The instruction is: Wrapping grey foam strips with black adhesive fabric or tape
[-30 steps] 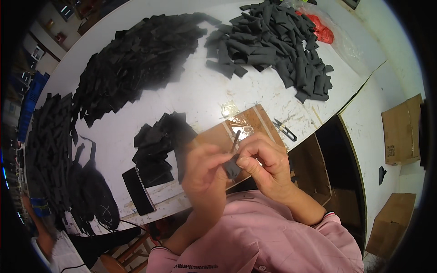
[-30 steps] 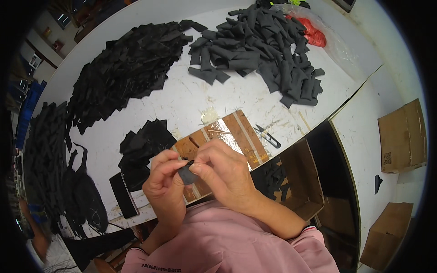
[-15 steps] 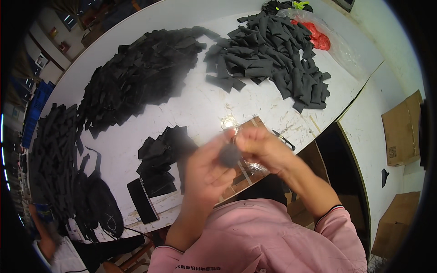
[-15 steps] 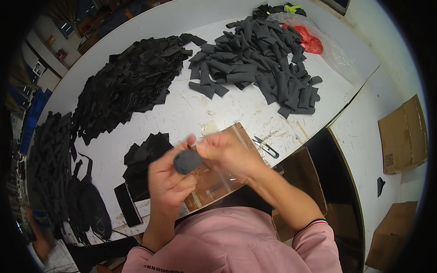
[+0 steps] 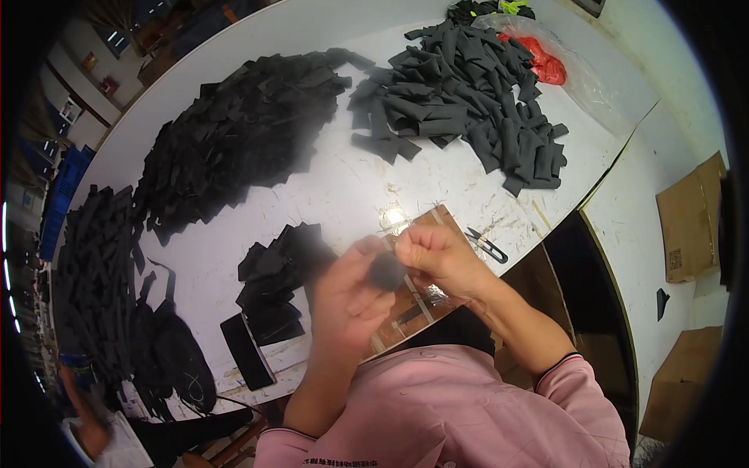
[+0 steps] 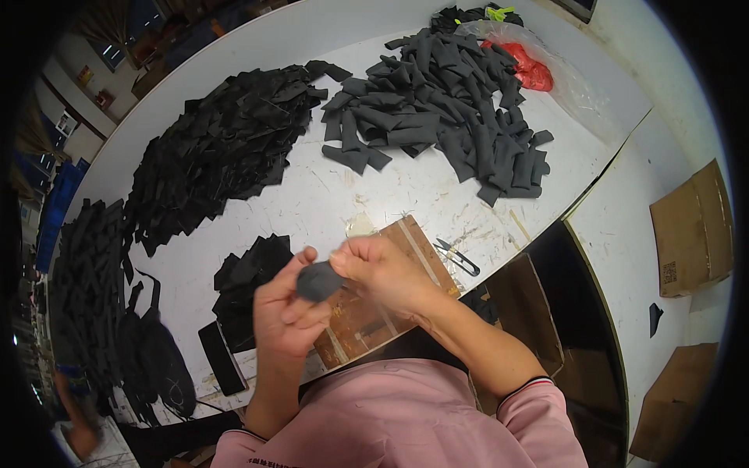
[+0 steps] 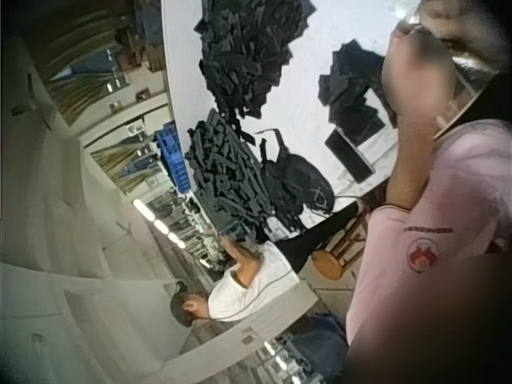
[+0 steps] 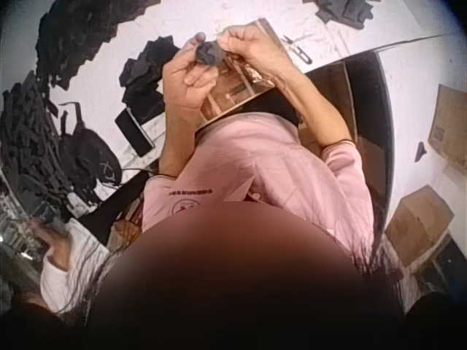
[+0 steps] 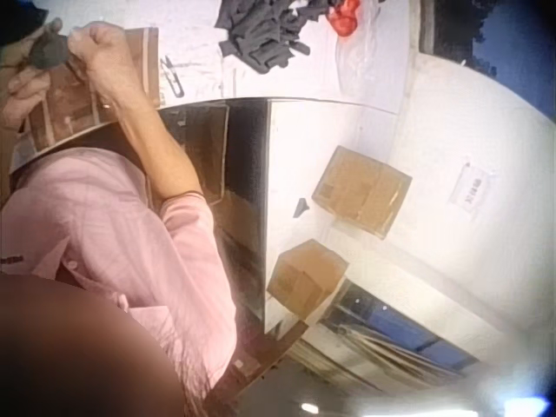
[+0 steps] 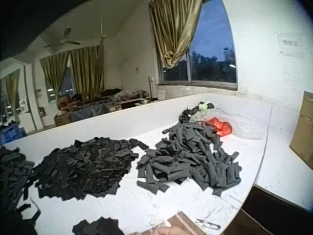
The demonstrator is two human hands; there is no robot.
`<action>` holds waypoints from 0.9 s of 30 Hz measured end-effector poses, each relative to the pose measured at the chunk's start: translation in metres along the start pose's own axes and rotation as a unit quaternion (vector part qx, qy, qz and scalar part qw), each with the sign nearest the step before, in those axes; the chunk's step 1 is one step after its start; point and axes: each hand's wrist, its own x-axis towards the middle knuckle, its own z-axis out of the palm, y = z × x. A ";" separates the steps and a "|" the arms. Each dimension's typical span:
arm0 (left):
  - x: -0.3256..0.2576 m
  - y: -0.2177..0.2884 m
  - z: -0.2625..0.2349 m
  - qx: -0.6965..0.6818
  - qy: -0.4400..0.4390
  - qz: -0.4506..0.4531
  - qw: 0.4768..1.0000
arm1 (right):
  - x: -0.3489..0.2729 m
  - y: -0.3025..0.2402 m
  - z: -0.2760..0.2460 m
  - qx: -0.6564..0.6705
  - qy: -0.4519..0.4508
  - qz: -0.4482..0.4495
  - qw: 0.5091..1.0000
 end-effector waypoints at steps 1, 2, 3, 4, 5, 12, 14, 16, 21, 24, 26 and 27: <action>0.004 -0.005 -0.016 0.017 0.017 -0.012 1.000 | 0.001 0.020 -0.010 0.001 0.002 0.003 1.000; 0.006 -0.012 -0.029 0.022 -0.008 -0.028 0.999 | -0.001 0.039 -0.018 0.029 0.006 0.023 0.999; 0.003 -0.016 -0.032 0.021 -0.007 -0.031 0.999 | -0.002 0.049 -0.022 0.057 0.013 0.044 0.997; 0.000 -0.018 -0.034 0.050 0.030 -0.011 0.998 | -0.005 0.047 -0.018 0.031 0.014 0.050 0.998; -0.002 -0.019 -0.036 0.079 0.066 0.010 0.995 | -0.004 0.047 -0.016 0.032 0.013 0.051 0.998; -0.001 -0.004 -0.019 0.640 -0.009 0.354 0.681 | -0.001 0.035 -0.018 -0.159 0.059 -0.036 0.985; 0.000 -0.003 -0.012 0.653 -0.116 0.395 0.636 | -0.004 0.034 -0.014 -0.230 0.091 -0.081 0.965; -0.002 -0.010 -0.017 0.563 -0.088 0.396 0.721 | -0.013 0.021 -0.002 -0.380 0.119 -0.354 0.846; -0.010 -0.020 -0.013 0.269 0.014 0.389 0.881 | -0.020 -0.003 0.008 -0.661 0.056 -0.367 0.652; -0.001 -0.023 -0.034 0.352 -0.019 0.331 0.875 | -0.009 0.029 -0.013 -0.619 0.040 -0.349 0.702; 0.000 -0.030 -0.021 0.311 -0.039 0.262 0.913 | -0.013 0.038 -0.013 -0.570 0.064 -0.306 0.760; 0.003 -0.026 -0.017 0.311 -0.037 0.263 0.913 | -0.013 0.036 -0.013 -0.569 0.062 -0.306 0.761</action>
